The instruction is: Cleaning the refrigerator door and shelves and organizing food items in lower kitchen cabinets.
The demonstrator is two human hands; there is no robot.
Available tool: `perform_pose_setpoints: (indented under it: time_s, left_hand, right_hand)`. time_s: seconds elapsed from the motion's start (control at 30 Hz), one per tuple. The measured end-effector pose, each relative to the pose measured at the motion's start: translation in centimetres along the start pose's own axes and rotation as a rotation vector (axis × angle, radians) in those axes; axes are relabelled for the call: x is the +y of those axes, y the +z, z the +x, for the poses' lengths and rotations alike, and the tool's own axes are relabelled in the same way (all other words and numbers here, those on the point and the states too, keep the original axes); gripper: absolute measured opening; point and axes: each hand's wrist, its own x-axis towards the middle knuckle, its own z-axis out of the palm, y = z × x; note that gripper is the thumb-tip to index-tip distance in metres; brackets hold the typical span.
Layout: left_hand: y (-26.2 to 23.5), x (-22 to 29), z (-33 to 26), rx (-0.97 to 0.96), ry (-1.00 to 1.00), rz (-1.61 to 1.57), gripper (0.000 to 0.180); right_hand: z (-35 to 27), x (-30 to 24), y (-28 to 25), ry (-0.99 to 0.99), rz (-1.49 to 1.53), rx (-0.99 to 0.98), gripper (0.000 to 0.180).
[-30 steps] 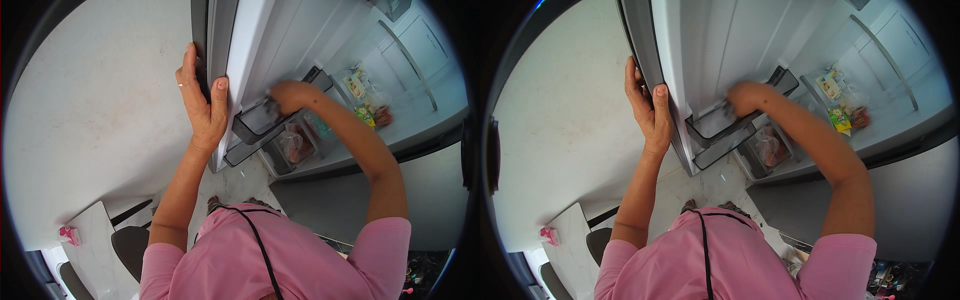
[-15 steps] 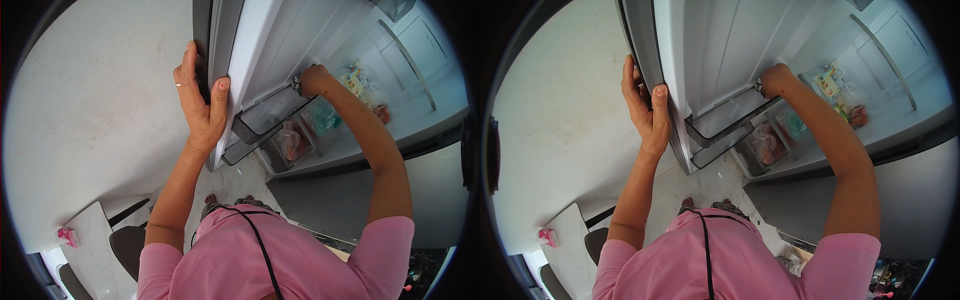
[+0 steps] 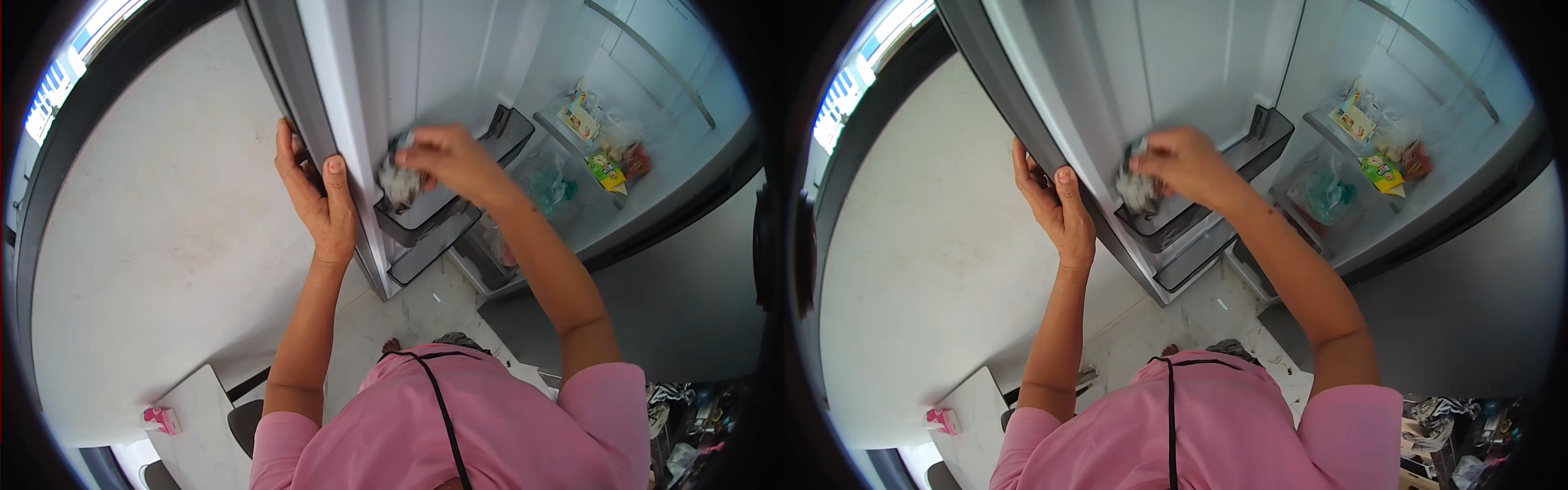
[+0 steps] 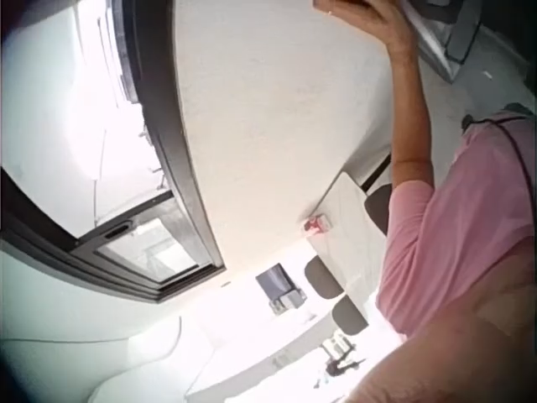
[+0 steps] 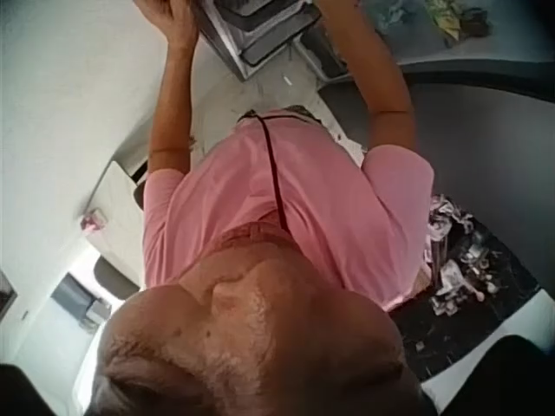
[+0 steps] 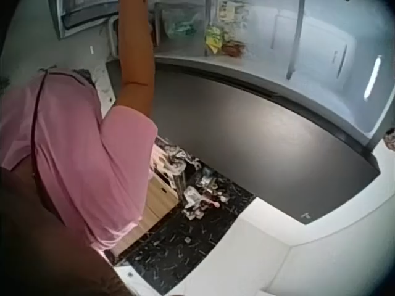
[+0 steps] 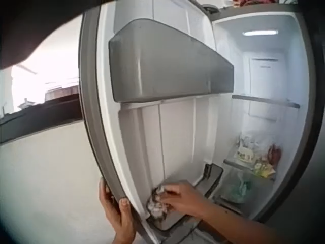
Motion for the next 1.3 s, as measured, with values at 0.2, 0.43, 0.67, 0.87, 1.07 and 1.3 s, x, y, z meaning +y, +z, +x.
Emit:
perform_pose_setpoints:
  time_s: [0.2,0.43,0.67,0.87,1.07,1.3]
  left_hand:
    - [0.3,0.6,0.3,0.016,-0.005,0.006,0.068]
    - [0.7,0.7,0.5,0.026,0.018,0.061,0.067]
    - [0.6,0.0,0.2,0.038,0.021,0.105,0.063]
    - [0.4,-0.4,0.7,0.022,0.018,0.099,0.062]
    - [0.4,-0.3,1.0,0.015,0.024,0.088,0.065]
    - [1.0,-0.5,0.7,0.022,0.025,0.099,0.070]
  right_hand:
    - [4.1,-7.7,-2.2,-0.918,-0.289,0.706,0.012]
    - [0.6,1.7,0.2,-0.773,-0.634,0.323,0.017]
    - [2.6,-6.1,-1.3,-0.810,-0.190,0.490,0.019]
    - [1.9,-2.9,0.7,-1.064,-0.342,0.375,0.014]
    - [1.4,0.3,0.2,-0.716,-0.518,-0.119,0.010]
    - [3.4,4.7,-1.6,-0.449,-0.730,-0.397,0.013]
